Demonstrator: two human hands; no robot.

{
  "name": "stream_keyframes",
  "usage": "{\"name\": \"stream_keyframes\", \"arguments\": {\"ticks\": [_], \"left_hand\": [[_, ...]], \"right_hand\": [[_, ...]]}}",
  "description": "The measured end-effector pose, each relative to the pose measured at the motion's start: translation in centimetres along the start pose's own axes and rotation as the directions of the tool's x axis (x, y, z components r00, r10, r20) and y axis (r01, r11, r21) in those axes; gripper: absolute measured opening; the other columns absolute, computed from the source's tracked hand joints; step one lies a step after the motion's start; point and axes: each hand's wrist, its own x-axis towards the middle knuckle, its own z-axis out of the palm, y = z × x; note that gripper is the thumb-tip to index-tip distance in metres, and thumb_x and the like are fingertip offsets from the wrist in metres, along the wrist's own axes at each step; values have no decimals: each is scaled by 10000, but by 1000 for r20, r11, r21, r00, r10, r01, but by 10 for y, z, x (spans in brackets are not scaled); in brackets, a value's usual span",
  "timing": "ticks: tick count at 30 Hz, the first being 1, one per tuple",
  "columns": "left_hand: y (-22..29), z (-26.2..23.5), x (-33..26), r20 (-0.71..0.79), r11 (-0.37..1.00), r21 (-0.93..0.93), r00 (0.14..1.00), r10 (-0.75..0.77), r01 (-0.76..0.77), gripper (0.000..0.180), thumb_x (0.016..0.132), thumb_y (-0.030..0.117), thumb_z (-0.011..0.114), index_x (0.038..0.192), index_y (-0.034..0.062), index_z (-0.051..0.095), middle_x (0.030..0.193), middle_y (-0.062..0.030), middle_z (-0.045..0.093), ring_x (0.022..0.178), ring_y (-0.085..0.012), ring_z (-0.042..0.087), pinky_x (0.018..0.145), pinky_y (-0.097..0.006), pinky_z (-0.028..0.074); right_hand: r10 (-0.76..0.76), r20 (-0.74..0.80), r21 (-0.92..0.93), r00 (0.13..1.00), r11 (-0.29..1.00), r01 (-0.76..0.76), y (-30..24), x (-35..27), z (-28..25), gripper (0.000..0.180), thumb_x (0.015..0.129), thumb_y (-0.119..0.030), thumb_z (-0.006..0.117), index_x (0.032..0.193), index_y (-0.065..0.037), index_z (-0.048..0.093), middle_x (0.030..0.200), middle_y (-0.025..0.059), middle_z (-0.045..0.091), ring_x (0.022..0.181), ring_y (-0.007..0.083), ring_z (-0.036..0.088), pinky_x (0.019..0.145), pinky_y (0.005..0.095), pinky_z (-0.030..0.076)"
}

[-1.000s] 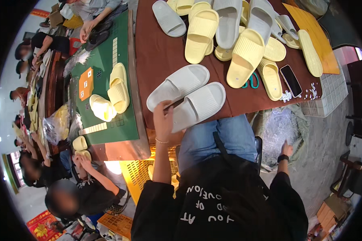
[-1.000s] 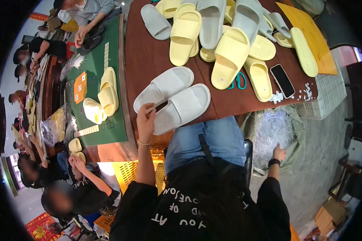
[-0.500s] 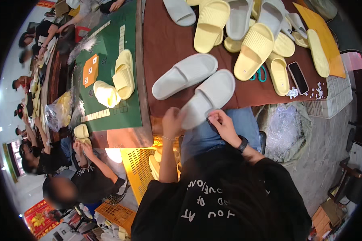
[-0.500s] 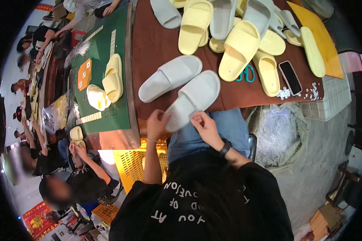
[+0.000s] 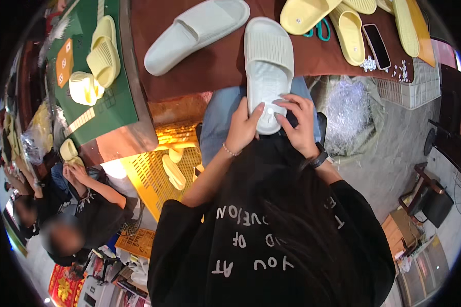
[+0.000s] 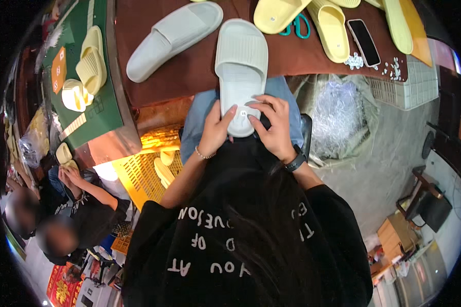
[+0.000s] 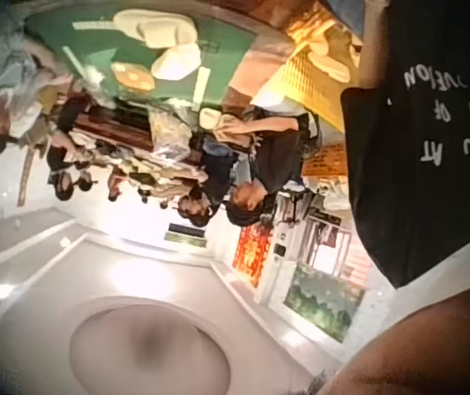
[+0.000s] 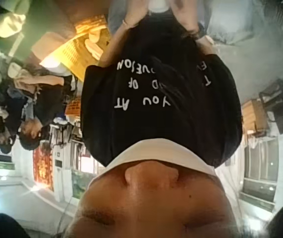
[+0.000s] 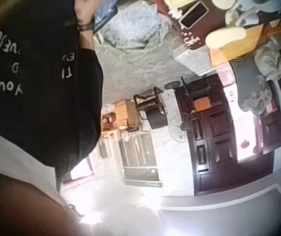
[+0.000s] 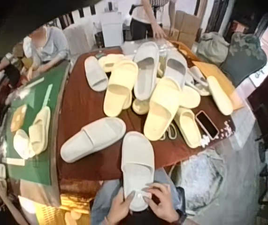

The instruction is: Trim excess material and inspect manufactured slides at a factory workstation.

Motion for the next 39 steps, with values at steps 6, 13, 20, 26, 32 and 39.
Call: {"name": "stream_keyframes", "arguments": {"ticks": [6, 13, 20, 26, 32, 39], "left_hand": [[-3, 4, 0, -5, 999, 41, 1000, 19, -19, 255, 939, 224, 577, 977, -13, 490, 672, -102, 612, 448, -139, 560, 374, -284, 428], [-2, 5, 0, 4, 1000, 24, 1000, -5, 5, 254, 939, 228, 578, 994, -5, 491, 676, -89, 608, 452, -126, 556, 370, -269, 424], [2, 5, -1, -4, 999, 35, 1000, 2, -1, 243, 945, 229, 570, 979, 3, 489, 666, -80, 597, 441, -120, 542, 365, -272, 416], [1, 4, 0, -4, 1000, 27, 1000, -9, 9, 232, 943, 221, 574, 966, 4, 493, 668, -80, 600, 444, -118, 544, 369, -272, 413], [-2, 5, 1, -12, 1000, 32, 1000, 0, 0, 236, 936, 221, 583, 974, 3, 502, 690, -85, 612, 463, -115, 553, 372, -273, 417], [-4, 2, 2, 9, 1000, -6, 1000, 4, -4, 229, 932, 208, 583, 995, -3, 520, 703, -86, 618, 477, -121, 563, 377, -276, 424]], "right_hand": [[-47, 88, -52, 995, 997, 52, 10, -8, 0, 301, 736, -100, 711, 1026, -181, 700, 1210, 45, 563, 1117, 297, 436, 987, 394, 330], [10, 79, -32, 997, 999, -8, 6, -7, -1, 260, 730, -88, 712, 975, -173, 706, 1194, 41, 567, 1109, 294, 435, 987, 390, 323], [-25, 84, -36, 996, 999, 28, 12, -5, 2, 280, 720, -90, 718, 986, -177, 701, 1164, 37, 566, 1105, 291, 432, 977, 391, 329], [-22, 74, -52, 997, 998, 26, 10, -3, 3, 263, 711, -98, 729, 962, -171, 694, 1148, 36, 567, 1096, 294, 437, 968, 395, 341], [-58, 58, -70, 997, 996, 62, 14, -5, 4, 263, 713, -110, 737, 964, -174, 698, 1135, 33, 572, 1092, 293, 440, 962, 395, 347], [-65, -11, -79, 998, 995, 64, 12, -3, 8, 245, 699, -129, 762, 935, -163, 705, 1105, 33, 579, 1067, 288, 459, 933, 388, 370]]}}
